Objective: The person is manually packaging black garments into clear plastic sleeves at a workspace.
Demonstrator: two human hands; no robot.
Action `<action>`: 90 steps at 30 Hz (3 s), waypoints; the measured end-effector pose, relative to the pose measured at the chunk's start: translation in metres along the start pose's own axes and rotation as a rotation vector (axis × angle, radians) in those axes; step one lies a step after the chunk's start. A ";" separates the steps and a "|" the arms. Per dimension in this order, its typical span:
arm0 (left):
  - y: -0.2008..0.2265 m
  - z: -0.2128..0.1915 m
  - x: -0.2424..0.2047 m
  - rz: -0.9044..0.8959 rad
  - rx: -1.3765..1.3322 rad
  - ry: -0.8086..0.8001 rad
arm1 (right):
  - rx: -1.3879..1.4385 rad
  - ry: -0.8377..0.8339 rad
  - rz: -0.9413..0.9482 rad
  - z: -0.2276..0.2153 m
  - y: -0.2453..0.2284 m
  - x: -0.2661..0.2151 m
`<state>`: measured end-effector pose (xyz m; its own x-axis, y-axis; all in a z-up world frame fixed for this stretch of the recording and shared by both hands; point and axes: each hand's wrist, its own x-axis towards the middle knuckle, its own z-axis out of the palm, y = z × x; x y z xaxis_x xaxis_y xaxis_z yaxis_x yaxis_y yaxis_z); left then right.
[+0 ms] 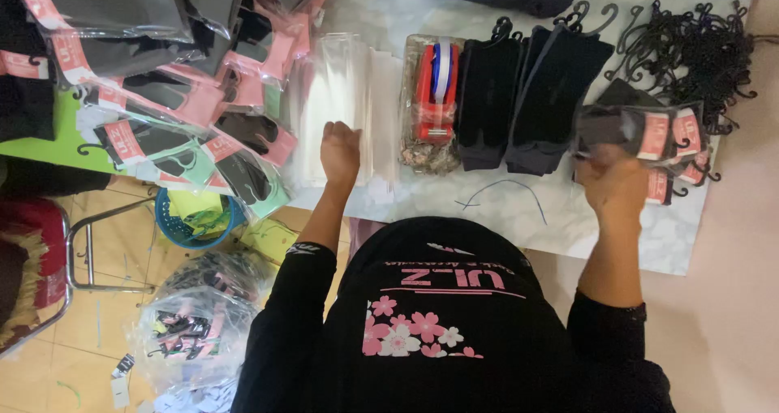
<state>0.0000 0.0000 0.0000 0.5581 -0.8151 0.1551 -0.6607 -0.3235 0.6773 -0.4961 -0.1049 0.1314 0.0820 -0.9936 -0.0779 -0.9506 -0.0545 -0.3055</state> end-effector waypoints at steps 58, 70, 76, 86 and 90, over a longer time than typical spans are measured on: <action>0.091 -0.063 0.052 -0.187 -0.944 -0.523 | 0.390 0.657 -0.369 -0.096 -0.139 0.014; 0.157 -0.065 -0.048 -0.120 -1.448 -0.875 | 0.461 0.512 -0.719 0.032 -0.261 -0.056; 0.166 -0.088 -0.024 -0.567 -0.856 -0.593 | 0.732 0.120 -0.813 0.016 -0.277 -0.074; 0.130 -0.072 -0.017 -0.527 -1.035 -0.624 | 0.855 0.128 -0.801 0.028 -0.252 -0.071; 0.116 -0.033 -0.025 -0.611 -1.154 -0.524 | 0.447 0.217 -1.015 0.035 -0.259 -0.073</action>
<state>-0.0747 -0.0013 0.0984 0.1851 -0.8557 -0.4832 0.5356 -0.3244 0.7797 -0.2450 -0.0145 0.1829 0.6602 -0.5087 0.5527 -0.2782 -0.8490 -0.4491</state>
